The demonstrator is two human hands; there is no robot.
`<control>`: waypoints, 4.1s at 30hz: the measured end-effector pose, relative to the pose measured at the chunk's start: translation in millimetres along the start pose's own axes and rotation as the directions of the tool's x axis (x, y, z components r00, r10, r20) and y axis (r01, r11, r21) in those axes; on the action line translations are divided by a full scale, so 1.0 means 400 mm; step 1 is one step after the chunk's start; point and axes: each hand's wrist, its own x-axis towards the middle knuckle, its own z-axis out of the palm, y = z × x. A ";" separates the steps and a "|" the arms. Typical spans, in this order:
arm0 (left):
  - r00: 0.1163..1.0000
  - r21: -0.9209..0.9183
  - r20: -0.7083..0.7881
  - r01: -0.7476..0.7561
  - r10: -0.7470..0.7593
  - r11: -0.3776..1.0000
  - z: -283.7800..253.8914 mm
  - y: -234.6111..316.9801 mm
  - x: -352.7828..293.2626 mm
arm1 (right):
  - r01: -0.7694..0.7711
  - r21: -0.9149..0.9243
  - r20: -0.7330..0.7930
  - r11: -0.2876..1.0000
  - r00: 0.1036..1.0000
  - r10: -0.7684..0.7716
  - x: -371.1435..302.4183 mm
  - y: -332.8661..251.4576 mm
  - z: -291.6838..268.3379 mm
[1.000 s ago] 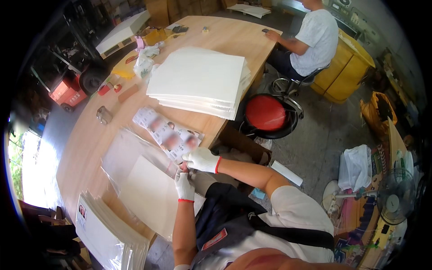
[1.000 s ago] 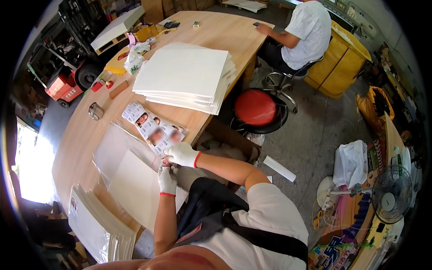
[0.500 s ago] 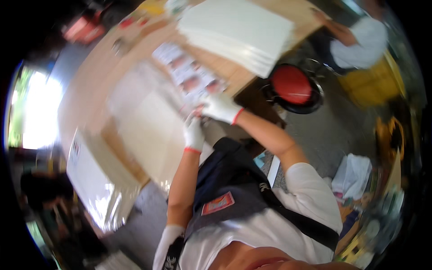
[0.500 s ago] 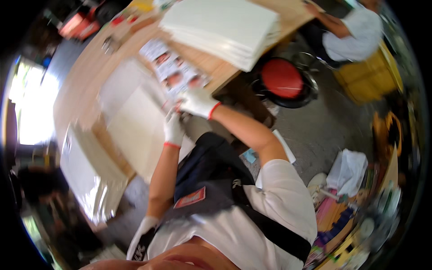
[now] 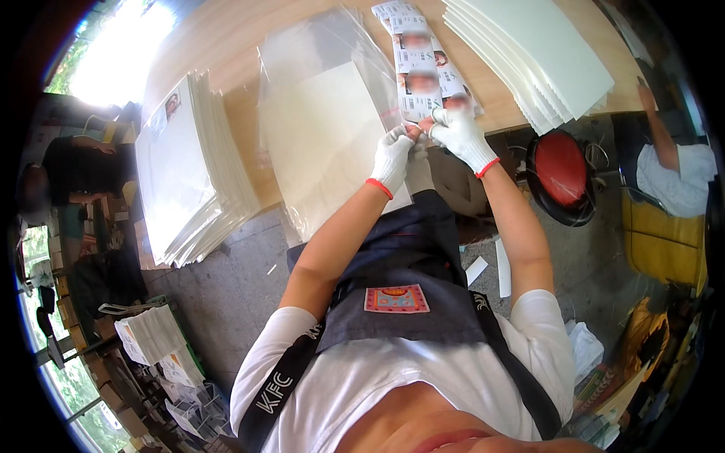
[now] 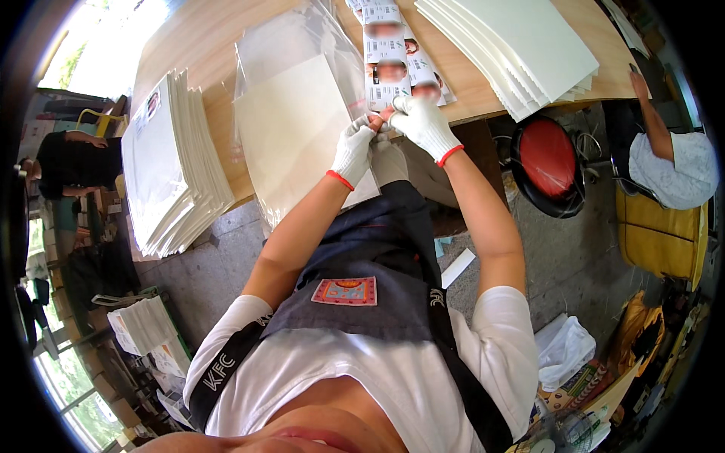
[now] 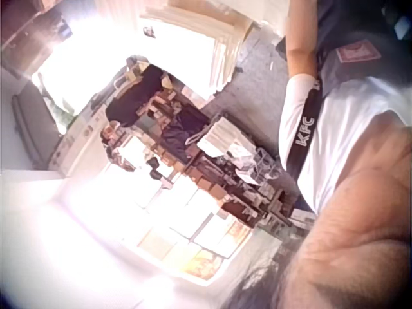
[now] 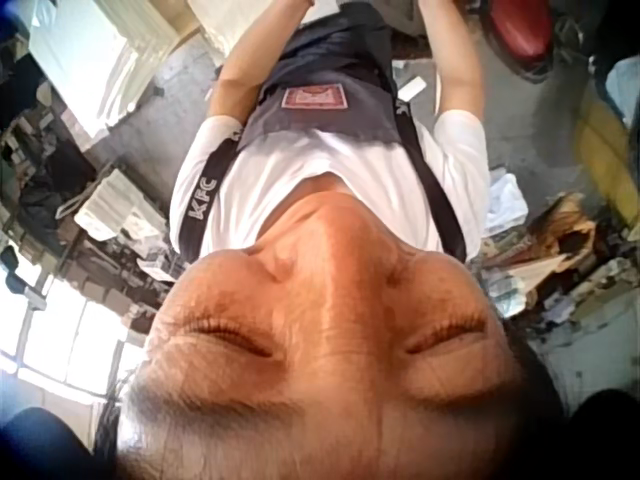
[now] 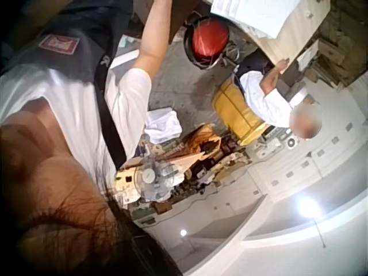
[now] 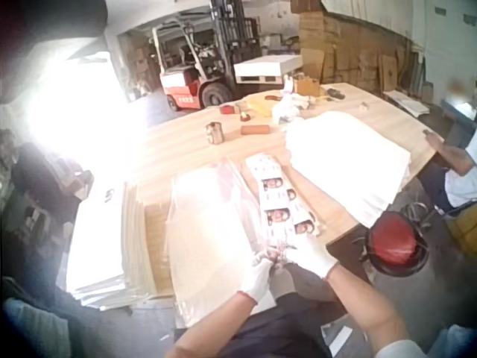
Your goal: The person repeatedly picks up white rectangular boards and inserts them into clear plastic sleeves. They handle the items one at a time, placing the finished packages onto a growing stack on the table.
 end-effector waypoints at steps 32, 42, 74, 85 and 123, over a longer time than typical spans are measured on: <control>0.923 0.139 0.249 0.266 -0.294 0.954 -0.049 0.013 0.086 | 0.203 -0.460 -0.464 0.864 0.775 -0.429 0.401 -0.276 -0.315; 0.824 0.899 0.251 -0.393 0.508 0.193 -0.236 0.256 -0.088 | 0.477 -0.115 -0.130 0.872 0.863 -0.489 0.377 -0.138 0.152; 0.741 0.953 0.217 -0.021 0.636 -0.301 -0.398 0.288 0.166 | 0.592 -0.542 0.201 0.596 0.781 -0.592 0.390 -0.073 0.144; 0.775 0.853 0.237 0.122 0.586 -0.507 -0.421 0.260 0.183 | 0.445 -0.584 -0.078 0.679 0.801 -0.593 0.472 -0.172 0.466; 0.252 0.947 -0.228 -0.167 0.941 0.274 -0.778 0.678 -0.721 | -0.092 0.407 0.498 0.909 0.856 -0.137 0.160 -0.623 0.575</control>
